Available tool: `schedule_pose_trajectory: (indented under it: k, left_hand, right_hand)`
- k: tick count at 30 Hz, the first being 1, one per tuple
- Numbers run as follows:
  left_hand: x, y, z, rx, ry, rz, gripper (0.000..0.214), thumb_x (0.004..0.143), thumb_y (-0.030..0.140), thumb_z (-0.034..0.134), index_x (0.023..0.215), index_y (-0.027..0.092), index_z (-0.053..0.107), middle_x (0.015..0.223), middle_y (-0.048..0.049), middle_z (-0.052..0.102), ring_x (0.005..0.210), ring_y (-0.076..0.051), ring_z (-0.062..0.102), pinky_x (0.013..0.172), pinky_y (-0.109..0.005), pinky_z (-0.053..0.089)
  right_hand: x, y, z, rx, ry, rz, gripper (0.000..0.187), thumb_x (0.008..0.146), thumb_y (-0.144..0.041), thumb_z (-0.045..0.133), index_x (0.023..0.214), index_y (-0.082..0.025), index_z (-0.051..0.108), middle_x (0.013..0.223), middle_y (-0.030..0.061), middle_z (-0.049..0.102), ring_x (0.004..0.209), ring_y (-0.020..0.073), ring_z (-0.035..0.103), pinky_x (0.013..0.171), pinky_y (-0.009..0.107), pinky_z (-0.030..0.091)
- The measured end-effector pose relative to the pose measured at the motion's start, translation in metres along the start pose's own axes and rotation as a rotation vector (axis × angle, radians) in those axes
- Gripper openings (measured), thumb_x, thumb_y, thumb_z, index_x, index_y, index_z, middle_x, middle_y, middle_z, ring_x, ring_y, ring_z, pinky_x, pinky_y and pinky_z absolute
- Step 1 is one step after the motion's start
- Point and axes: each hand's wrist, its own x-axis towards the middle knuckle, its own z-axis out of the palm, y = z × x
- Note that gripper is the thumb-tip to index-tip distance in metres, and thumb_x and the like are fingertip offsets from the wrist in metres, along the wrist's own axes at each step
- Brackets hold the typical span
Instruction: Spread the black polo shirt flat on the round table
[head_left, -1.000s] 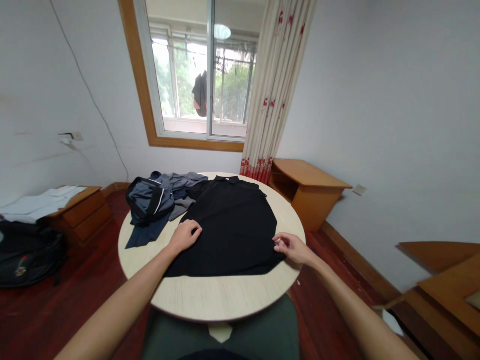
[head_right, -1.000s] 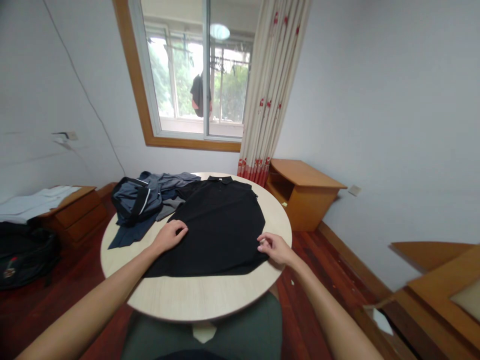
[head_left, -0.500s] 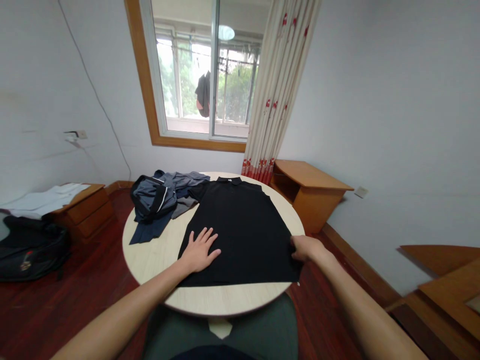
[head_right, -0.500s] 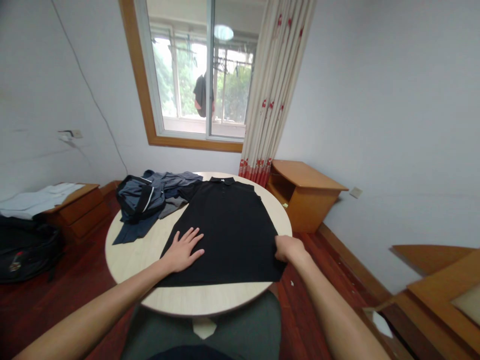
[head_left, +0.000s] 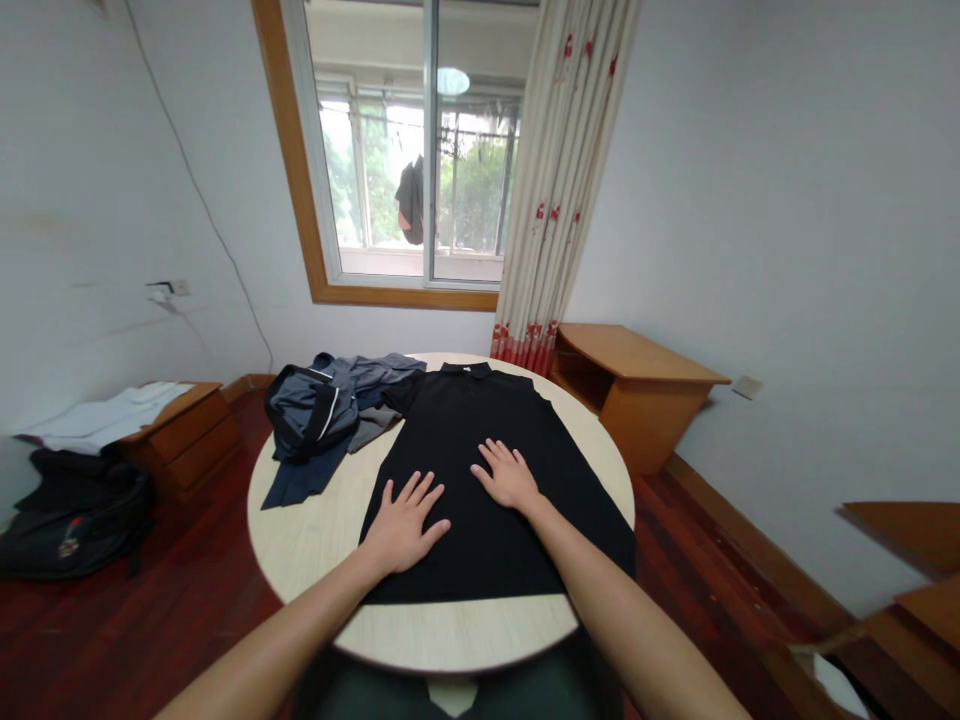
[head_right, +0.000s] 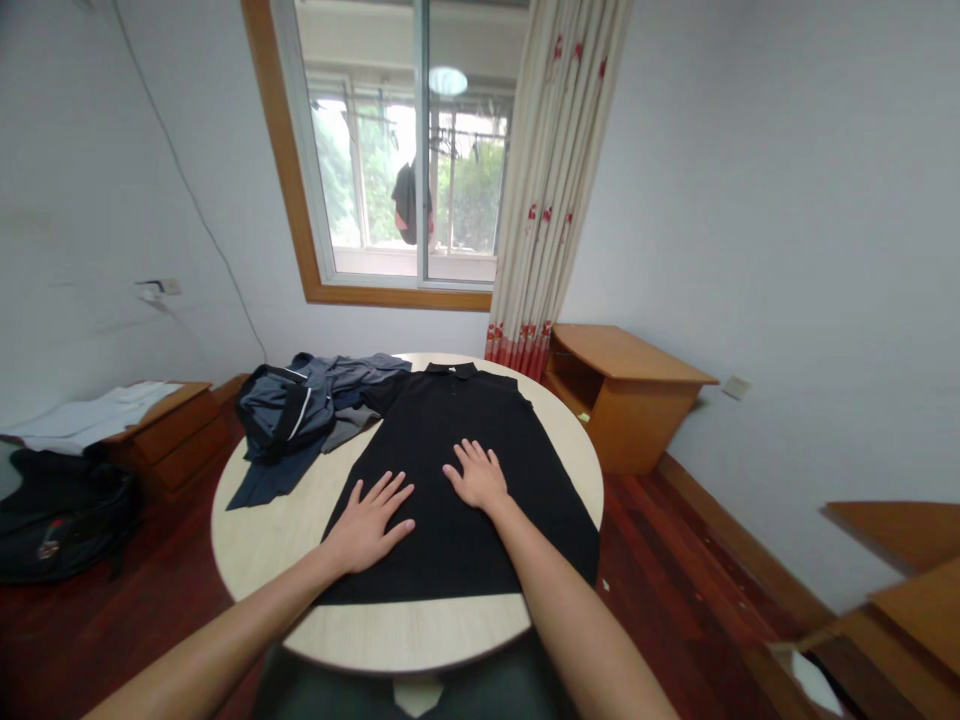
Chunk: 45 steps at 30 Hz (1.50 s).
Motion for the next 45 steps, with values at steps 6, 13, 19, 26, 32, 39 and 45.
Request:
schedule_pose_trajectory:
  k: [6,13,19,26,32,39,45]
  left_hand:
    - [0.001,-0.001,0.002,-0.04,0.007,0.017,0.065,0.098,0.062,0.033,0.153,0.028,0.035,0.164,-0.0053,0.022,0.152,-0.033,0.014,0.117,-0.068,0.011]
    - [-0.007,-0.012,-0.005,-0.434,0.167,0.215,0.038,0.094,0.054,0.054,0.104,0.021,0.069,0.115,-0.0093,0.067,0.112,-0.025,0.058,0.105,-0.044,0.04]
    - [-0.016,-0.014,-0.013,-0.468,0.003,0.453,0.048,0.068,0.066,0.079,0.09,0.024,0.073,0.099,-0.0043,0.064,0.093,-0.021,0.056,0.086,-0.035,0.039]
    - [-0.018,0.011,-0.026,-0.307,-0.098,0.481,0.02,0.092,0.035,0.064,0.079,0.02,0.066,0.084,-0.0012,0.066,0.085,-0.018,0.06,0.08,-0.031,0.038]
    - [-0.023,0.037,-0.033,-0.241,-0.173,0.527,0.013,0.087,0.025,0.067,0.076,0.02,0.064,0.08,0.0001,0.068,0.076,-0.016,0.063,0.071,-0.025,0.042]
    - [-0.033,0.075,-0.036,-0.401,-0.4,0.663,0.02,0.081,0.038,0.077,0.074,0.022,0.067,0.073,0.0026,0.068,0.064,-0.013,0.062,0.057,-0.022,0.04]
    - [0.041,0.047,-0.042,-0.342,-0.068,0.493,0.028,0.095,0.041,0.057,0.108,0.022,0.071,0.113,-0.0076,0.071,0.107,-0.023,0.065,0.093,-0.033,0.049]
  right_hand:
    - [-0.013,0.104,-0.016,-0.098,0.061,0.286,0.074,0.099,-0.062,0.022,0.156,-0.015,0.029,0.165,0.0072,0.02,0.152,0.0257,0.016,0.122,0.046,0.014]
    - [-0.018,0.133,-0.016,-0.145,0.088,0.299,0.073,0.099,-0.061,0.022,0.155,-0.015,0.032,0.164,0.0086,0.023,0.151,0.0256,0.019,0.121,0.045,0.015]
    - [-0.017,0.132,-0.015,-0.15,0.094,0.286,0.072,0.099,-0.06,0.023,0.155,-0.015,0.033,0.163,0.0089,0.025,0.151,0.0253,0.02,0.121,0.045,0.016]
    - [-0.017,0.132,-0.016,-0.157,0.089,0.276,0.073,0.099,-0.06,0.023,0.155,-0.014,0.033,0.163,0.0099,0.024,0.151,0.0257,0.019,0.121,0.045,0.016]
    - [-0.03,0.126,-0.022,-0.161,0.07,0.27,0.071,0.099,-0.059,0.023,0.155,-0.016,0.033,0.164,0.0082,0.024,0.151,0.0247,0.02,0.121,0.046,0.017]
    - [-0.064,0.126,-0.046,-0.213,-0.066,0.261,0.072,0.095,-0.062,0.036,0.151,-0.017,0.04,0.16,0.0128,0.031,0.146,0.0332,0.032,0.116,0.058,0.023]
    - [-0.04,0.08,-0.069,-0.185,0.02,0.129,0.058,0.093,-0.048,0.048,0.14,-0.015,0.054,0.148,0.0172,0.05,0.137,0.0325,0.044,0.116,0.053,0.022]
